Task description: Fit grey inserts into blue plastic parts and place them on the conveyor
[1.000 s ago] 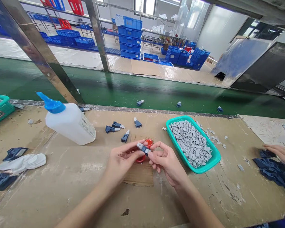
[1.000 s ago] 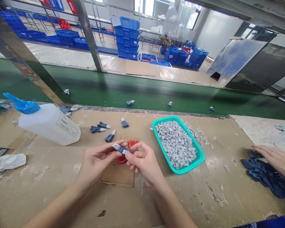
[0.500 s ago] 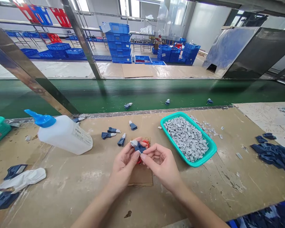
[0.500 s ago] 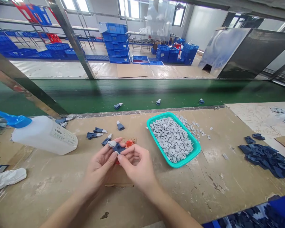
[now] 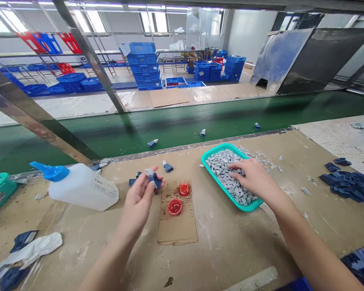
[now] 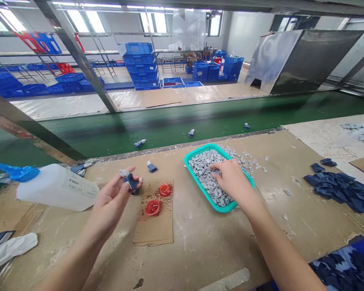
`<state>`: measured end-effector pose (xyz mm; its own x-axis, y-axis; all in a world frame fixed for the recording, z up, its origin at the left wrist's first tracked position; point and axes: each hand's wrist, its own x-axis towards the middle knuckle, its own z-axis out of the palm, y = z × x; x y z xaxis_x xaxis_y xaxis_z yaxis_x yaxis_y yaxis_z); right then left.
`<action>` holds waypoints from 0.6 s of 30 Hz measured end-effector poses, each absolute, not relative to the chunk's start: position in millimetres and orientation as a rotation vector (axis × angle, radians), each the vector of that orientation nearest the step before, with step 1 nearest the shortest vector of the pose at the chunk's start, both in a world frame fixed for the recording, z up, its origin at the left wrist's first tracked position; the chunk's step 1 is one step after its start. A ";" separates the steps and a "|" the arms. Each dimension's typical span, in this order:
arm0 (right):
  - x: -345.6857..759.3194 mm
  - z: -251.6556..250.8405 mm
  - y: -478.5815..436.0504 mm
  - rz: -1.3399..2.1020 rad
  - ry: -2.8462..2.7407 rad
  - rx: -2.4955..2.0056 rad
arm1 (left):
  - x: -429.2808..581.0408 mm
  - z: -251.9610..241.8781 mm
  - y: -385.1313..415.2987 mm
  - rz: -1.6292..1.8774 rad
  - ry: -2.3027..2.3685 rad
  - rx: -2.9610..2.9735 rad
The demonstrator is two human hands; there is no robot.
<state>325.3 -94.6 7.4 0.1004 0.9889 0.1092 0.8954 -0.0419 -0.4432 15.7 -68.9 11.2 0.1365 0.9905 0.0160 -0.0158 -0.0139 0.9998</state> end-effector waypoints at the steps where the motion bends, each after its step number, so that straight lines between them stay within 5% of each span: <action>1: 329.5 5.9 -86.6 0.336 -1.866 -1.985 | 14.1 13.6 -55.4 1.099 1.158 1.388; 6: 319.2 2.6 -54.0 0.294 -1.895 -1.944 | 26.7 8.5 32.6 0.815 1.572 2.115; 18: 315.5 -16.3 -29.3 0.155 -2.058 -1.705 | 32.5 -19.8 134.8 0.392 1.972 2.391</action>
<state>315.5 -29.3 -16.3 -0.1260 0.9533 0.2744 0.9015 0.2255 -0.3695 32.5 134.8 -19.8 0.1718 0.9684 0.1807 0.9640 -0.2030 0.1717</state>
